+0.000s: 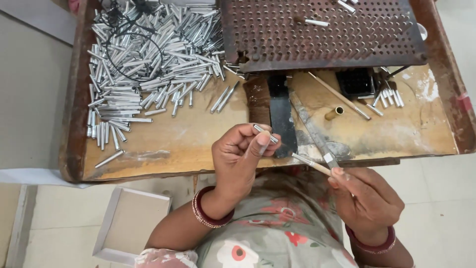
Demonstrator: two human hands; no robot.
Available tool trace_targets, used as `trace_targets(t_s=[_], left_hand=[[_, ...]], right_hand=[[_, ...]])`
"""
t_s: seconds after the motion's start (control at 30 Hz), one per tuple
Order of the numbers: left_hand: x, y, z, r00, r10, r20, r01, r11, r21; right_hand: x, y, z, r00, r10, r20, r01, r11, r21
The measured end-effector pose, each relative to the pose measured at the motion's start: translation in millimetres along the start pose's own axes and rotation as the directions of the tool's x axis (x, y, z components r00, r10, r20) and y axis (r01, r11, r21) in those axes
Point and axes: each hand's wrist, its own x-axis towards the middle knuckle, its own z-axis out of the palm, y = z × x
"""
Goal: The person sits at a workbench and assembles small metal pen barrel components. They pick metal tubes from a pile, press a small white insert into each tube by hand, use a wooden stick tool to seat parts, and place finished assemblies onto a perforated metal tray.
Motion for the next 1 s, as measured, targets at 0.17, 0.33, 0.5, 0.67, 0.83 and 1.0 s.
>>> trace_targets(t_s=[0.17, 0.33, 0.5, 0.67, 0.83, 1.0], left_hand=[[-10, 1, 1, 0.998, -0.006, 0.055, 0.008, 0.999, -0.034], [-12, -1, 3, 0.998, -0.019, 0.065, 0.020, 1.000, -0.015], [-13, -10, 3, 0.997, 0.022, 0.078, -0.028, 0.997, 0.076], [-13, -6, 7, 0.989, 0.129, 0.078, -0.141, 0.974, 0.177], [-16, -2, 24, 0.986, 0.090, 0.141, -0.106, 0.989, 0.106], [-19, 10, 41, 0.917, 0.221, 0.332, -0.343, 0.863, 0.372]], right_hand=[[0, -12, 8, 0.999, -0.023, 0.025, 0.022, 1.000, 0.017], [2, -15, 10, 0.999, -0.035, 0.035, 0.035, 0.999, 0.006], [0, 2, 16, 0.998, -0.037, 0.040, 0.036, 0.999, 0.028], [13, 57, 10, 0.999, 0.050, -0.005, -0.050, 0.982, -0.185], [35, 32, 12, 0.999, 0.040, 0.025, -0.023, 0.883, -0.470], [9, 9, 15, 0.982, 0.077, 0.171, -0.132, 0.931, 0.339]])
